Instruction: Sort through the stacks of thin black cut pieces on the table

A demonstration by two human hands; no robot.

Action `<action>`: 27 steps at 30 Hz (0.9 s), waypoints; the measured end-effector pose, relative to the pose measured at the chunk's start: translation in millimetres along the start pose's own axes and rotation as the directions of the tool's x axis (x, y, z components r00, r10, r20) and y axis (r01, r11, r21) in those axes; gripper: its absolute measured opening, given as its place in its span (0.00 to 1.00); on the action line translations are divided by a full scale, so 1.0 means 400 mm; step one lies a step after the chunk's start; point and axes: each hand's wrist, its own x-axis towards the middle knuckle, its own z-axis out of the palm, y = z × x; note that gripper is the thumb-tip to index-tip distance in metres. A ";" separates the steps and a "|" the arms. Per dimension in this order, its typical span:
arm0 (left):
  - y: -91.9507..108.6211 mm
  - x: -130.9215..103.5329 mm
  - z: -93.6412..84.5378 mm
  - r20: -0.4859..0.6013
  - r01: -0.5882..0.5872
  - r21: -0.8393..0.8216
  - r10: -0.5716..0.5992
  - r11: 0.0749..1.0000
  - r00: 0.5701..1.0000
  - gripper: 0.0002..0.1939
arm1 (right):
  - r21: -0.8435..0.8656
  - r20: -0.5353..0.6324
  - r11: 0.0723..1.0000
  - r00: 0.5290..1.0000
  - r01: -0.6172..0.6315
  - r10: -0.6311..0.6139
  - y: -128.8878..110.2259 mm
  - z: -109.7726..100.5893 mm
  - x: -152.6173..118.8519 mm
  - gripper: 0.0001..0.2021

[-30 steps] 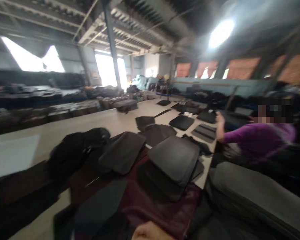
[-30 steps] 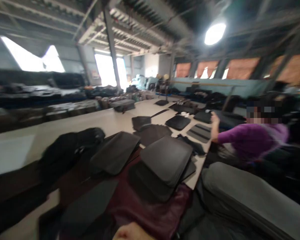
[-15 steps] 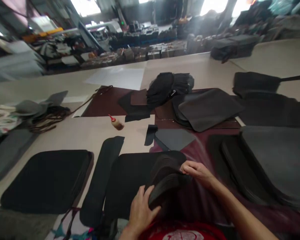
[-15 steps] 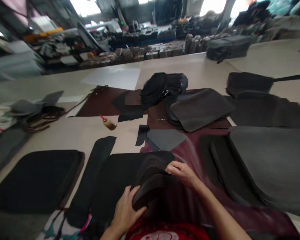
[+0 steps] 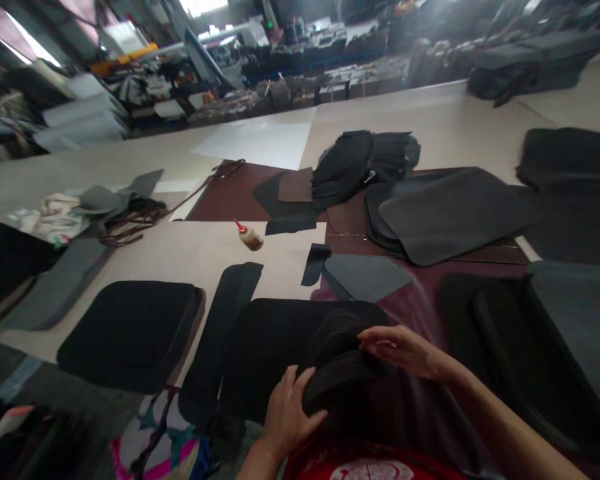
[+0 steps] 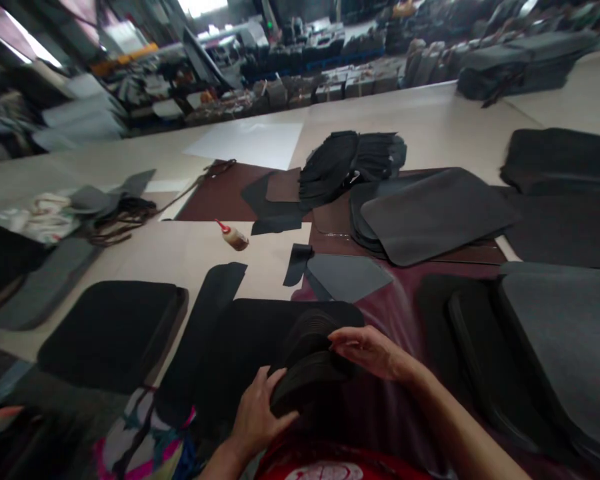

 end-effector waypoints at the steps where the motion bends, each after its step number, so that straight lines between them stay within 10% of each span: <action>1: 0.000 0.000 0.000 0.001 0.002 0.005 -0.002 1.000 1.000 0.38 | -0.024 0.003 1.000 1.000 0.011 -0.011 -0.009 0.000 0.000 0.22; 27: 0.000 0.003 -0.001 0.016 0.062 -0.036 -0.062 0.997 0.998 0.42 | 0.183 0.127 0.959 0.972 -0.217 0.196 -0.004 -0.010 0.079 0.26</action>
